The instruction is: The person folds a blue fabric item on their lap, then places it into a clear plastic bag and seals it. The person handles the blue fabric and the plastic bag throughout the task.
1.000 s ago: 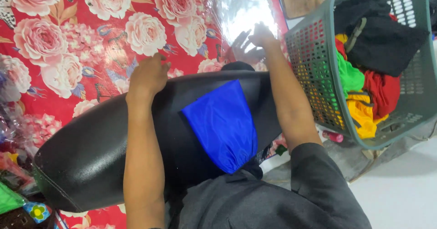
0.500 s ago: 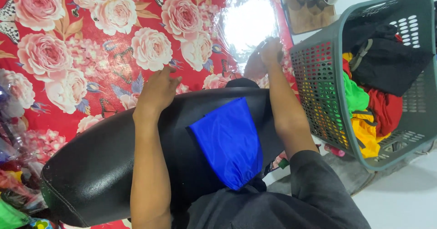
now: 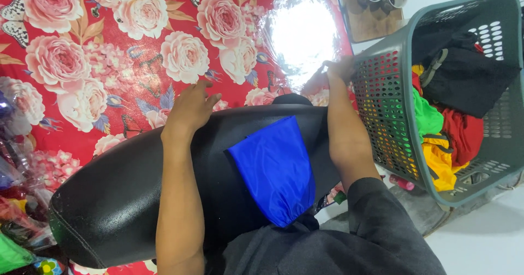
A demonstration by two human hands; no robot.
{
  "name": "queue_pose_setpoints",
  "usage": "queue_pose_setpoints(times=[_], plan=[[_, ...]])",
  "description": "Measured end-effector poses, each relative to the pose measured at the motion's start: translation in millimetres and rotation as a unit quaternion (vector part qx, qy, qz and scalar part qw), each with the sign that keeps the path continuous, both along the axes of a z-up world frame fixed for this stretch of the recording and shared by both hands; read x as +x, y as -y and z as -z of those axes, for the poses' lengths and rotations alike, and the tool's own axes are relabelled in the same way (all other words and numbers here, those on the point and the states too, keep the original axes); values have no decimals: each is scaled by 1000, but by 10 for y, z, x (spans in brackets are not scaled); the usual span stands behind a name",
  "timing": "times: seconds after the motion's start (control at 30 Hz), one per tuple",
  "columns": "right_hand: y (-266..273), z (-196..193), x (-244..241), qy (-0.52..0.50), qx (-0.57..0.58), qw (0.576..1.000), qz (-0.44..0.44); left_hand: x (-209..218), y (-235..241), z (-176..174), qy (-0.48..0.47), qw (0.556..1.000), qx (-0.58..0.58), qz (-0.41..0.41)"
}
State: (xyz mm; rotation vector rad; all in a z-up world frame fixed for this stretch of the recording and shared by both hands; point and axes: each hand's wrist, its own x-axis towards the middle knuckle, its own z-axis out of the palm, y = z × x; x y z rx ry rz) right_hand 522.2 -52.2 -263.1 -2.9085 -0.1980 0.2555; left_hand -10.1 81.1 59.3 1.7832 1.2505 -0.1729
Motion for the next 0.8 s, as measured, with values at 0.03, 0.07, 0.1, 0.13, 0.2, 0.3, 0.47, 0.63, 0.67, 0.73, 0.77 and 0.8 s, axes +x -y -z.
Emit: queue_pose_setpoints(times=[0.03, 0.07, 0.1, 0.13, 0.2, 0.3, 0.47, 0.63, 0.67, 0.73, 0.77, 0.8], plan=[[26, 99, 73, 1, 38, 999, 5, 1, 3, 21, -2, 1000, -3, -5], [-20, -16, 0, 1, 39, 999, 3, -12, -2, 6, -1, 1000, -2, -8], [-31, -138, -63, 3, 49, 999, 17, -12, 0, -6, 0, 1000, -1, -6], [-42, -259, -122, 5, 59, 998, 31, -9, 2, -17, 0, 1000, 0, -4], [-12, 193, 224, 26, 115, 992, 39, 9, 5, -83, 0, 1000, -7, -7], [22, 188, 308, 31, 152, 987, 51, 9, 2, -84, -1, 1000, -11, -8], [23, 410, 500, 41, -97, 988, -110, 13, 9, -129, -2, 1000, -3, 8], [-148, -340, -82, 204, 180, 961, -44, 9, 17, -164, 5, 1000, 1, 12], [-223, -536, -196, 204, 181, 961, -46, 13, 14, -147, 6, 1000, 1, 11], [-341, -922, -438, 255, 248, 928, -113, 15, 21, -109, 9, 1000, 4, -1], [-406, -1166, -588, 255, 246, 928, -114, 13, 26, -44, 10, 1000, 2, -2], [-471, -1410, -738, 277, 314, 879, -227, 11, 35, 21, 10, 1000, 9, -16]])
